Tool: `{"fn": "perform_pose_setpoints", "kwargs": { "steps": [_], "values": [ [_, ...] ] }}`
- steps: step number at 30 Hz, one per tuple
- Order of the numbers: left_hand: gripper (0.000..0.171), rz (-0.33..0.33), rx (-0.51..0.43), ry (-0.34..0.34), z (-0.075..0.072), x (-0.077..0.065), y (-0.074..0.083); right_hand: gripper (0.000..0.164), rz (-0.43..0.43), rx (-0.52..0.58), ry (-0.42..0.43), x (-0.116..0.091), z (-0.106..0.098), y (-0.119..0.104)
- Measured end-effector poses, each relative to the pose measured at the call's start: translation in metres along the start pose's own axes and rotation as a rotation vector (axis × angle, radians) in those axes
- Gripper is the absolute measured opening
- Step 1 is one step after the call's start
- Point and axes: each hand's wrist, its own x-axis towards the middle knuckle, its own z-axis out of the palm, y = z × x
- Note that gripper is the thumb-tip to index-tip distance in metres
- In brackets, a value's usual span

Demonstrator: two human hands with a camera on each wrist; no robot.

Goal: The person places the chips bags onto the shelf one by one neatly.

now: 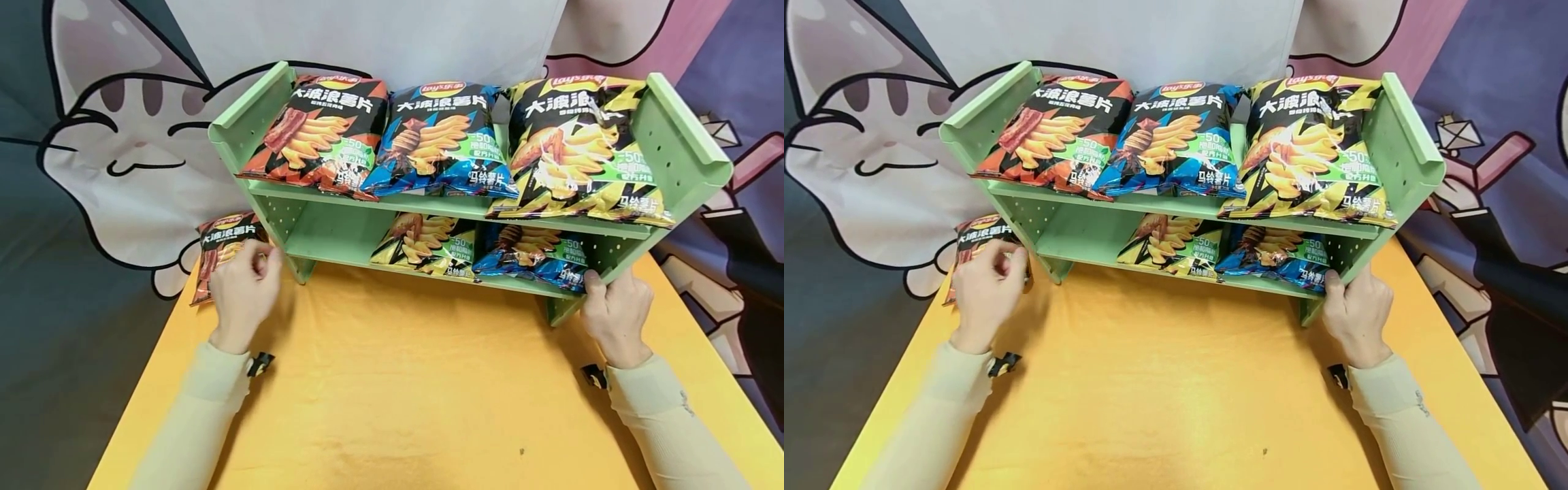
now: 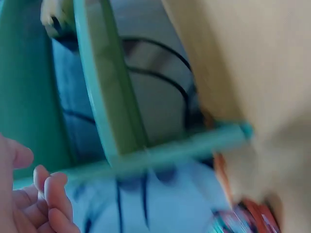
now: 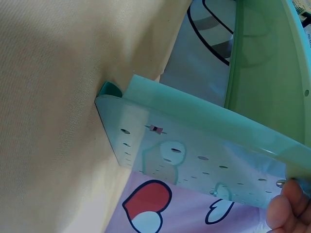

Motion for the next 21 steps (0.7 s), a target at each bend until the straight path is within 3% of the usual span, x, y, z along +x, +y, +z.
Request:
{"fn": "perform_pose_setpoints", "kwargs": {
  "steps": [7,15,18,21],
  "values": [
    [0.033,-0.264,0.156,-0.080,-0.018,0.001,-0.065,0.034,-0.001,0.005,0.004,0.000,0.001,-0.001],
    [0.039,-0.406,0.245,-0.124,-0.014,0.007,-0.124,0.034,0.002,0.005,0.002,0.000,0.001,-0.001],
    [0.065,-0.521,0.256,-0.266,-0.014,0.011,-0.138,0.033,0.003,0.001,0.003,0.000,0.001,-0.001],
    [0.098,-0.656,0.230,-0.494,-0.015,0.016,-0.148,0.032,0.007,-0.001,0.005,0.000,0.001,-0.001]
  ]
}}
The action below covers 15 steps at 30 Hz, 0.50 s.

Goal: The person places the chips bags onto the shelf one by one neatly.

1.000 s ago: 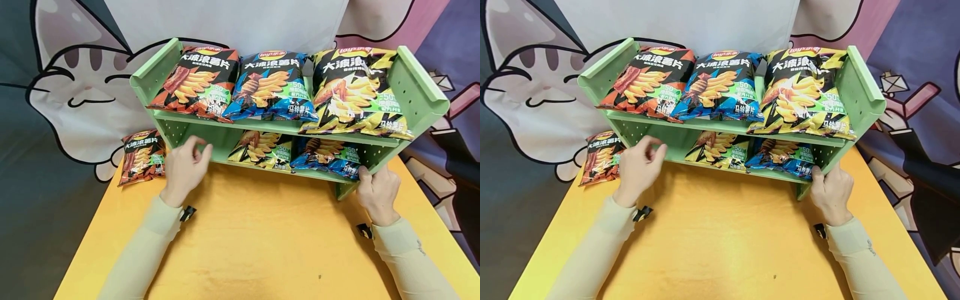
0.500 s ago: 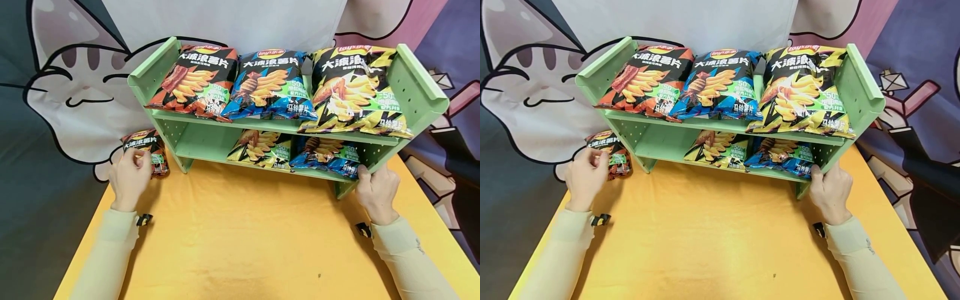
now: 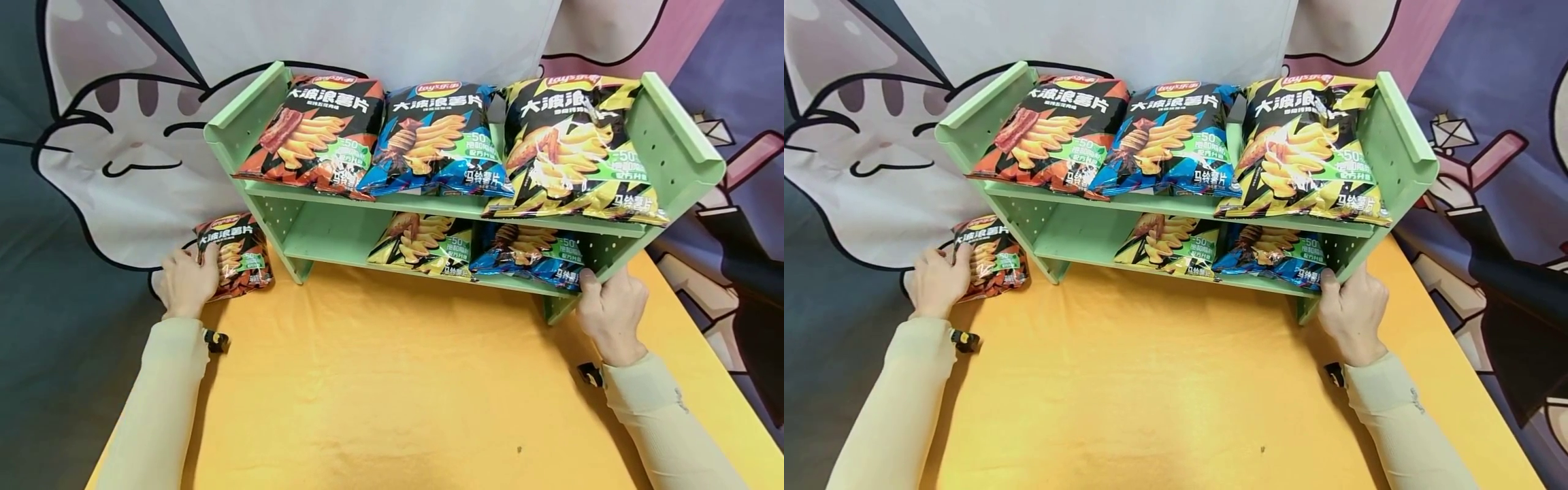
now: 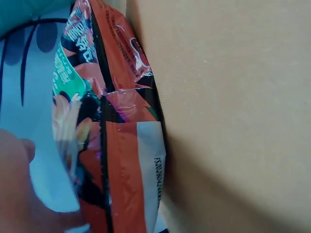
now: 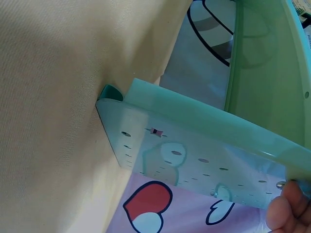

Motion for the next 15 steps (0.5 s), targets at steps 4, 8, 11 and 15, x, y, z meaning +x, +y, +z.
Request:
{"fn": "perform_pose_setpoints", "kwargs": {
  "steps": [4,8,11,15],
  "values": [
    [0.120,-0.088,0.046,-0.215,-0.001,0.009,-0.004,0.031,0.003,-0.004,-0.001,0.000,0.000,-0.001],
    [0.131,-0.132,0.098,-0.292,-0.002,0.013,-0.006,0.027,0.008,-0.010,-0.007,0.000,0.000,-0.001],
    [0.136,-0.163,0.060,-0.340,-0.003,0.015,-0.007,0.024,0.014,-0.016,-0.009,-0.001,0.001,0.000],
    [0.139,-0.170,-0.025,-0.403,-0.005,0.019,-0.007,0.025,0.020,-0.019,-0.009,-0.002,0.001,0.002]
  ]
}}
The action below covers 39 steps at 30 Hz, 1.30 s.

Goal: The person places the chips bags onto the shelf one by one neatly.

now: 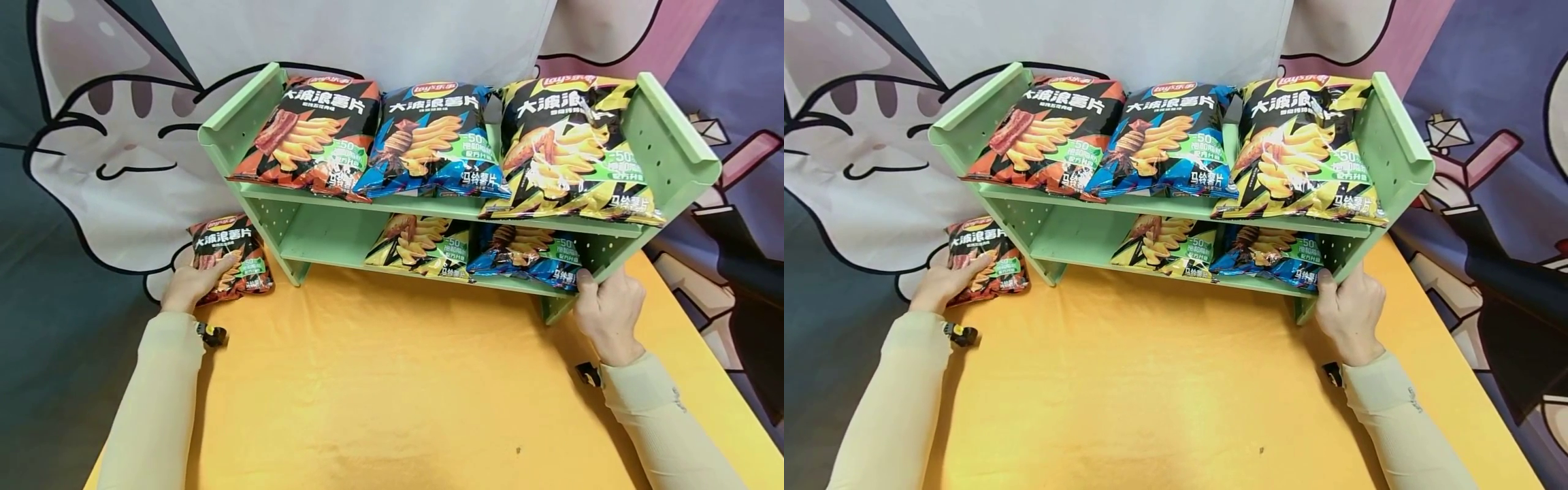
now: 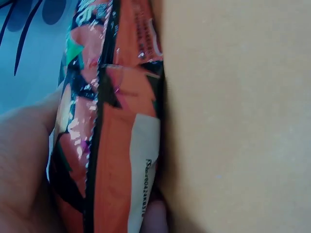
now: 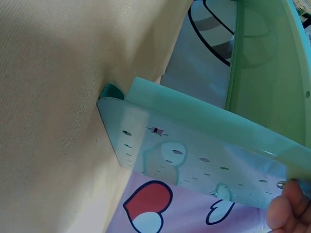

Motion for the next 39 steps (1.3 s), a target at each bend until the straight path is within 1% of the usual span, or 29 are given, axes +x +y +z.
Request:
{"fn": "perform_pose_setpoints", "kwargs": {
  "steps": [2,4,7,10,12,14,16,18,21,23,26,31,34,36,39],
  "values": [
    [0.139,0.010,-0.032,-0.014,0.000,0.001,0.001,0.026,0.001,0.000,-0.001,0.000,0.000,0.001],
    [0.139,0.025,-0.045,0.001,0.001,0.000,0.003,0.028,-0.002,0.002,-0.001,0.000,0.000,0.002],
    [0.139,0.034,-0.031,0.076,0.006,-0.002,0.008,0.029,-0.007,0.003,-0.002,-0.001,0.000,0.002],
    [0.134,0.045,0.022,0.170,0.011,-0.005,0.013,0.029,-0.009,0.003,-0.001,0.000,-0.001,0.002],
    [0.125,0.057,0.042,0.244,0.015,-0.006,0.017,0.028,-0.010,0.003,0.002,0.000,-0.001,0.001],
    [0.111,0.069,0.071,0.317,0.019,-0.008,0.021,0.027,-0.010,0.003,0.005,0.000,-0.001,0.000],
    [0.096,0.079,0.080,0.376,0.023,-0.010,0.025,0.026,-0.011,0.003,0.008,0.001,-0.001,-0.002],
    [0.087,0.089,0.084,0.419,0.025,-0.013,0.027,0.025,-0.013,0.006,0.011,0.001,-0.001,-0.003],
    [0.081,0.113,0.063,0.449,0.027,-0.018,0.028,0.025,-0.016,0.010,0.008,0.001,-0.001,-0.002],
    [0.079,0.142,0.045,0.468,0.027,-0.022,0.025,0.025,-0.019,0.012,0.004,0.000,0.000,-0.001],
    [0.076,0.199,0.021,0.513,0.027,-0.027,0.017,0.025,-0.019,0.010,-0.001,-0.001,0.001,0.001],
    [0.073,0.320,0.014,0.633,0.025,-0.041,-0.001,0.028,-0.018,0.007,-0.005,-0.002,0.001,0.002],
    [0.072,0.390,0.017,0.689,0.021,-0.053,-0.011,0.029,-0.019,0.006,-0.007,-0.001,0.001,0.001],
    [0.070,0.420,0.016,0.711,0.017,-0.064,-0.016,0.029,-0.020,0.006,-0.006,-0.001,0.000,0.001],
    [0.065,0.476,0.006,0.725,0.012,-0.081,-0.023,0.028,-0.019,0.004,-0.006,0.000,0.000,0.002]
  ]
}}
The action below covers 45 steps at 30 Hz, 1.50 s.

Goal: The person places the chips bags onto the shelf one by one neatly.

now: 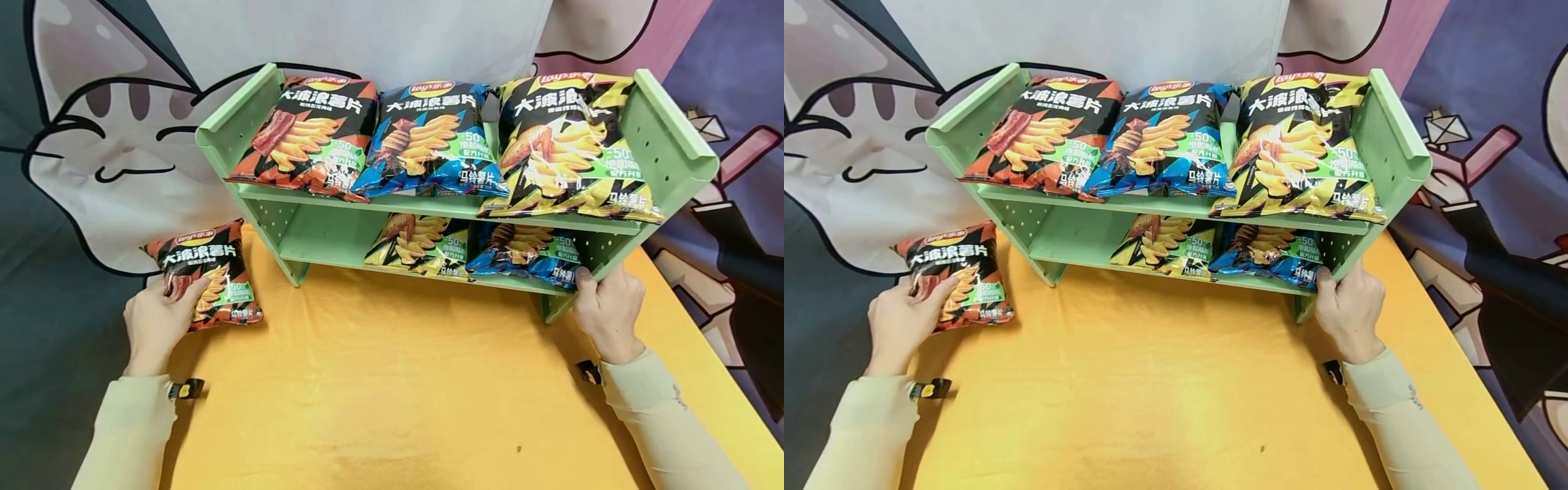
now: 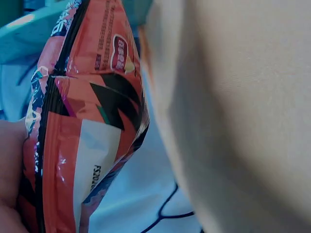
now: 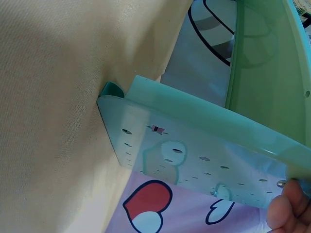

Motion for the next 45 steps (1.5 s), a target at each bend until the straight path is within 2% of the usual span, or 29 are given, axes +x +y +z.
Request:
{"fn": "perform_pose_setpoints", "kwargs": {
  "steps": [3,8,13,18,21,23,27,34,40,45],
  "values": [
    [0.061,0.050,-0.036,0.024,-0.018,-0.011,0.003,0.028,0.001,-0.001,-0.001,0.000,0.001,0.001],
    [0.059,0.093,-0.100,0.038,-0.049,-0.027,0.015,0.028,0.001,-0.007,0.001,-0.001,0.001,0.002],
    [0.059,0.197,-0.121,0.060,-0.073,-0.041,0.029,0.028,0.009,-0.007,0.003,-0.001,0.000,0.001],
    [0.051,0.298,-0.182,0.049,-0.089,-0.054,0.037,0.028,0.004,-0.004,0.006,-0.001,0.000,0.000],
    [0.035,0.370,-0.221,0.020,-0.094,-0.060,0.040,0.029,-0.001,-0.003,0.012,-0.001,-0.001,0.000],
    [0.025,0.412,-0.247,-0.015,-0.095,-0.063,0.044,0.029,0.000,-0.003,0.015,-0.001,-0.002,-0.001],
    [0.014,0.486,-0.290,-0.100,-0.097,-0.068,0.054,0.028,0.001,-0.002,0.015,0.000,-0.002,-0.003],
    [0.021,0.612,-0.363,-0.239,-0.084,-0.066,0.078,0.032,0.001,-0.001,0.008,-0.001,-0.002,-0.001],
    [0.025,0.638,-0.329,-0.315,-0.065,-0.057,0.103,0.032,-0.017,-0.002,0.006,-0.001,0.000,0.002],
    [0.022,0.622,-0.310,-0.367,-0.044,-0.042,0.120,0.033,-0.013,0.005,0.000,-0.001,0.001,0.002]
  ]
}}
